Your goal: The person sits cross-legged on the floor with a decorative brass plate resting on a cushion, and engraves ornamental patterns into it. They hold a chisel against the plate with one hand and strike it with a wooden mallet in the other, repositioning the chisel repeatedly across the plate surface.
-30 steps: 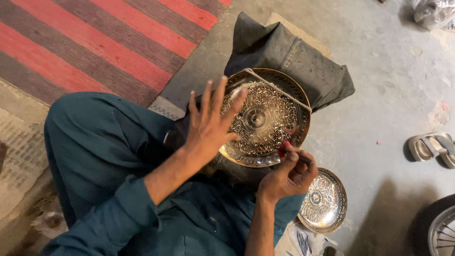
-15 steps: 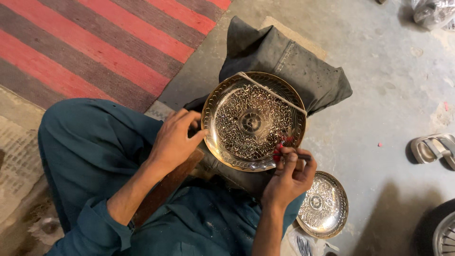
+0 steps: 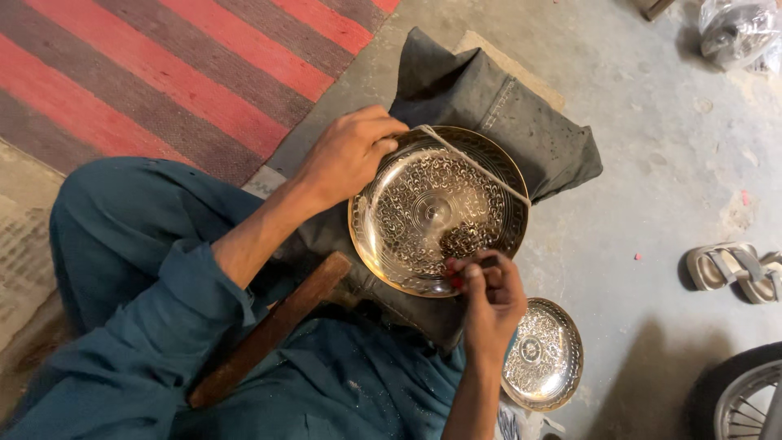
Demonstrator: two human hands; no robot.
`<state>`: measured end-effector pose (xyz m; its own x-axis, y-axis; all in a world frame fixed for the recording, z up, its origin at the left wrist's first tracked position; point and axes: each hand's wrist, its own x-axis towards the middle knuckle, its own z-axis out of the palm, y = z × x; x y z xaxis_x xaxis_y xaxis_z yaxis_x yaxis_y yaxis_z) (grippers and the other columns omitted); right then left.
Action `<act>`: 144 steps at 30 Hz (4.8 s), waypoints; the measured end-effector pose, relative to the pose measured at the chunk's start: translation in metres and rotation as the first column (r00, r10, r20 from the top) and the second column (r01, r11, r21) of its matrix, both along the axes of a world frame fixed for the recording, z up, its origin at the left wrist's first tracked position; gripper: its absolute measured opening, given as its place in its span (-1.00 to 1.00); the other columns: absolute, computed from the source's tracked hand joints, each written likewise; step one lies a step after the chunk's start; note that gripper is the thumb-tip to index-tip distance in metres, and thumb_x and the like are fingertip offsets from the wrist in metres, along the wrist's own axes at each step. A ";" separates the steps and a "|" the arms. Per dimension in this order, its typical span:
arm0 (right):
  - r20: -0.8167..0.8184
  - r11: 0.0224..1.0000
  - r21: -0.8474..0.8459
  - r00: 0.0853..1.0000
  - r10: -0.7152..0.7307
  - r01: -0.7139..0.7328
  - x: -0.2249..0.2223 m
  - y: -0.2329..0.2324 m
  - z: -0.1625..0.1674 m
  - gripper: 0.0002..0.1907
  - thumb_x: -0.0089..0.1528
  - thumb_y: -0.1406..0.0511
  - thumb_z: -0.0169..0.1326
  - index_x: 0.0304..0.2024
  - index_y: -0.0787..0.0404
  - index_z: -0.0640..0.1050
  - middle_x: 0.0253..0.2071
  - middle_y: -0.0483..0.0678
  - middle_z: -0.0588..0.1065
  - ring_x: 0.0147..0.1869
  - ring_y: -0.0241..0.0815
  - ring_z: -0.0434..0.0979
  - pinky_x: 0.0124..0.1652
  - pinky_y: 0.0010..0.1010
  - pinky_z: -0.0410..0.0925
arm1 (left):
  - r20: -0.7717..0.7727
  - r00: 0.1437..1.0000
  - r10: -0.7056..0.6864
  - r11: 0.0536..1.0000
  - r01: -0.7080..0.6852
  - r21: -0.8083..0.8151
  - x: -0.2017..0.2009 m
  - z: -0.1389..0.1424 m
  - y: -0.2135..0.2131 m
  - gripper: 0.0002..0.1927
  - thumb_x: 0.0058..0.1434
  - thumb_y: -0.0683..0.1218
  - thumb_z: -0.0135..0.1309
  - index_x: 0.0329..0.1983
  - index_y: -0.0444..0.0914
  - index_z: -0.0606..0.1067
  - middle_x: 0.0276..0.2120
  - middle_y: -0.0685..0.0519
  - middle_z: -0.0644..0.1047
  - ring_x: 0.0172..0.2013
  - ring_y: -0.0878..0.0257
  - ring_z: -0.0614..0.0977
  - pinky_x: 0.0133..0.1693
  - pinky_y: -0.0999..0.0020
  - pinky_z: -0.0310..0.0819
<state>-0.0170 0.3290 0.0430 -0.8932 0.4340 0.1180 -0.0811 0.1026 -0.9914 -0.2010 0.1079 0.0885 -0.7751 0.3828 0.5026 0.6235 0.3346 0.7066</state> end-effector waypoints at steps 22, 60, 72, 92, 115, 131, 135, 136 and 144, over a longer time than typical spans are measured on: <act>-0.022 0.915 0.211 0.934 0.357 -0.344 -0.039 -0.012 0.012 -0.78 0.28 0.53 0.16 -0.01 0.40 0.59 -0.12 0.10 0.64 -0.04 -0.10 0.69 -0.06 -0.34 0.56 | 0.706 0.686 0.177 0.979 -0.051 -0.197 0.215 -0.057 -0.105 -0.04 0.04 0.14 0.33 0.43 -0.29 0.18 0.25 -0.22 0.39 0.23 -0.10 0.43 0.09 0.07 0.33; -0.326 0.858 0.302 0.891 -0.316 0.415 -0.073 0.020 0.011 -0.67 0.36 0.33 0.16 -0.47 0.35 0.46 -0.54 -0.25 0.30 -0.44 -0.46 0.19 -0.43 -0.54 0.08 | -0.367 0.928 0.067 0.996 -0.083 -0.027 -0.011 0.032 0.033 -0.83 0.34 -0.06 0.20 -0.17 -0.22 0.48 -0.28 0.00 0.49 -0.35 0.01 0.66 -0.34 0.13 0.54; -0.539 0.904 0.213 0.817 -0.207 0.370 -0.081 0.061 0.034 -0.83 0.31 0.34 -0.20 -0.30 0.29 0.41 -0.56 -0.19 0.24 -0.56 -0.39 0.13 -0.53 -0.52 0.05 | 0.043 0.985 0.170 0.978 -0.174 0.112 0.026 -0.027 0.010 -0.79 0.32 -0.08 0.01 -0.07 -0.29 0.44 -0.30 -0.22 0.60 -0.25 -0.21 0.65 -0.27 -0.05 0.47; 0.096 0.391 0.919 0.992 -0.079 -0.057 -0.225 0.050 0.104 -0.54 0.39 0.00 -0.01 -0.16 0.28 0.56 -0.22 0.29 0.56 -0.09 0.34 0.54 -0.10 0.08 0.35 | -0.011 0.989 0.146 0.961 -0.139 0.239 0.028 -0.050 0.024 -0.91 0.39 -0.15 0.01 -0.17 -0.29 0.45 -0.34 -0.09 0.55 -0.34 -0.02 0.64 -0.31 0.14 0.48; 0.162 0.891 0.447 0.987 0.012 -0.084 -0.045 0.100 0.040 -0.60 0.46 0.19 -0.04 -0.41 0.31 0.46 -0.50 -0.28 0.29 -0.39 -0.47 0.19 -0.43 -0.51 0.13 | 0.119 0.993 0.022 1.000 -0.024 0.016 0.025 0.000 -0.031 -0.91 0.25 -0.18 0.17 -0.22 -0.30 0.52 -0.29 -0.09 0.52 -0.28 0.09 0.64 -0.27 0.17 0.46; 0.307 0.881 -0.375 0.936 -0.174 0.288 -0.074 0.078 0.001 -0.72 0.32 0.28 -0.24 -0.37 0.13 0.50 -0.56 -0.27 0.36 -0.54 -0.48 0.25 -0.49 -0.64 0.16 | 0.283 0.957 -0.067 0.971 -0.002 0.238 -0.004 -0.025 -0.007 -0.87 0.30 -0.17 0.12 -0.11 -0.29 0.56 -0.37 0.04 0.66 -0.36 0.35 0.67 -0.30 0.37 0.53; -0.051 0.913 -0.408 0.998 -0.023 0.000 -0.064 0.079 -0.013 -0.74 0.47 0.20 -0.06 -0.28 0.16 0.50 -0.53 -0.31 0.26 -0.56 -0.48 0.15 -0.57 -0.59 0.09 | 0.315 0.949 -0.009 0.982 -0.051 0.182 0.010 -0.011 -0.014 -0.72 0.35 -0.18 0.02 0.11 -0.22 0.54 -0.43 -0.01 0.58 -0.41 0.25 0.59 -0.32 0.29 0.48; -0.083 0.907 -0.422 0.996 -0.034 -0.004 -0.061 0.081 -0.018 -0.73 0.49 0.19 -0.04 -0.24 0.19 0.52 -0.51 -0.30 0.30 -0.53 -0.49 0.19 -0.55 -0.60 0.12 | 0.342 0.939 0.028 0.982 -0.090 0.165 0.014 -0.010 -0.010 -0.69 0.38 -0.17 -0.02 0.17 -0.20 0.53 -0.47 -0.04 0.55 -0.44 0.20 0.56 -0.34 0.26 0.45; 0.079 0.907 -0.403 0.992 -0.095 0.119 -0.078 0.085 -0.030 -0.73 0.41 0.22 -0.07 -0.03 0.27 0.54 -0.26 -0.17 0.58 -0.26 -0.40 0.55 -0.26 -0.56 0.45 | -0.086 0.985 0.152 0.967 -0.130 0.221 0.010 -0.039 0.027 -0.83 0.49 -0.16 -0.02 0.02 -0.30 0.54 -0.29 -0.09 0.43 -0.31 0.04 0.54 -0.25 0.18 0.41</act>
